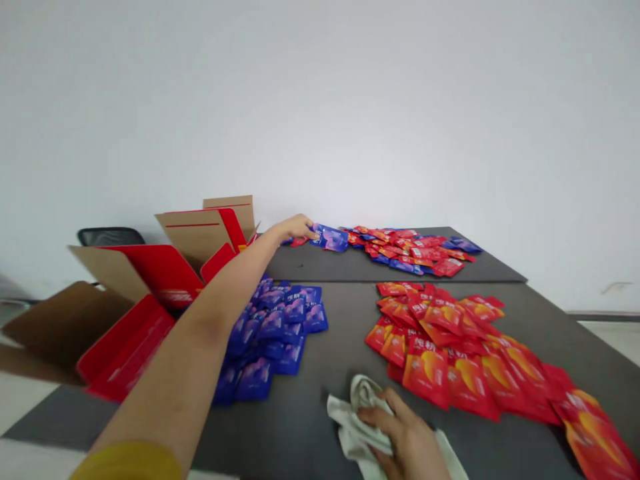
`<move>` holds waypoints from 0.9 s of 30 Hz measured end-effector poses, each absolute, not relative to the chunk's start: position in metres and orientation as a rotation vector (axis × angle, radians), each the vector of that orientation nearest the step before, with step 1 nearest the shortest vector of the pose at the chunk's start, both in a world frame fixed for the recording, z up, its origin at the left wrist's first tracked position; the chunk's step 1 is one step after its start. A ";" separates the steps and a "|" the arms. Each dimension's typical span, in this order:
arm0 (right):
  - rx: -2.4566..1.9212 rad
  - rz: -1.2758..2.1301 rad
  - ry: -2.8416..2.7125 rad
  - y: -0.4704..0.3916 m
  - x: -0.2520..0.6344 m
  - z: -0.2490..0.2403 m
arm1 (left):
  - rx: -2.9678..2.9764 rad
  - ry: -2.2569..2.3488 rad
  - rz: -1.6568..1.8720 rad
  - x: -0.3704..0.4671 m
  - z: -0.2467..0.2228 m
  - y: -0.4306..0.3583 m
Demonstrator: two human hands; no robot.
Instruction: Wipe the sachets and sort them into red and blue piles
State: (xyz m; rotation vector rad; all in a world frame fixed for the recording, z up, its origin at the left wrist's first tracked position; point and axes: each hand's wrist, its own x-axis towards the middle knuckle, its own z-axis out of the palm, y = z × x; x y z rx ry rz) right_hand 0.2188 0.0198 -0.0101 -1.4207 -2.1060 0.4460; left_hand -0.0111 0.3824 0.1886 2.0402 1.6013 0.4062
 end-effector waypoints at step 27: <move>-1.244 0.199 -1.659 -0.043 0.236 0.032 | 3.229 1.092 0.260 0.028 0.073 0.116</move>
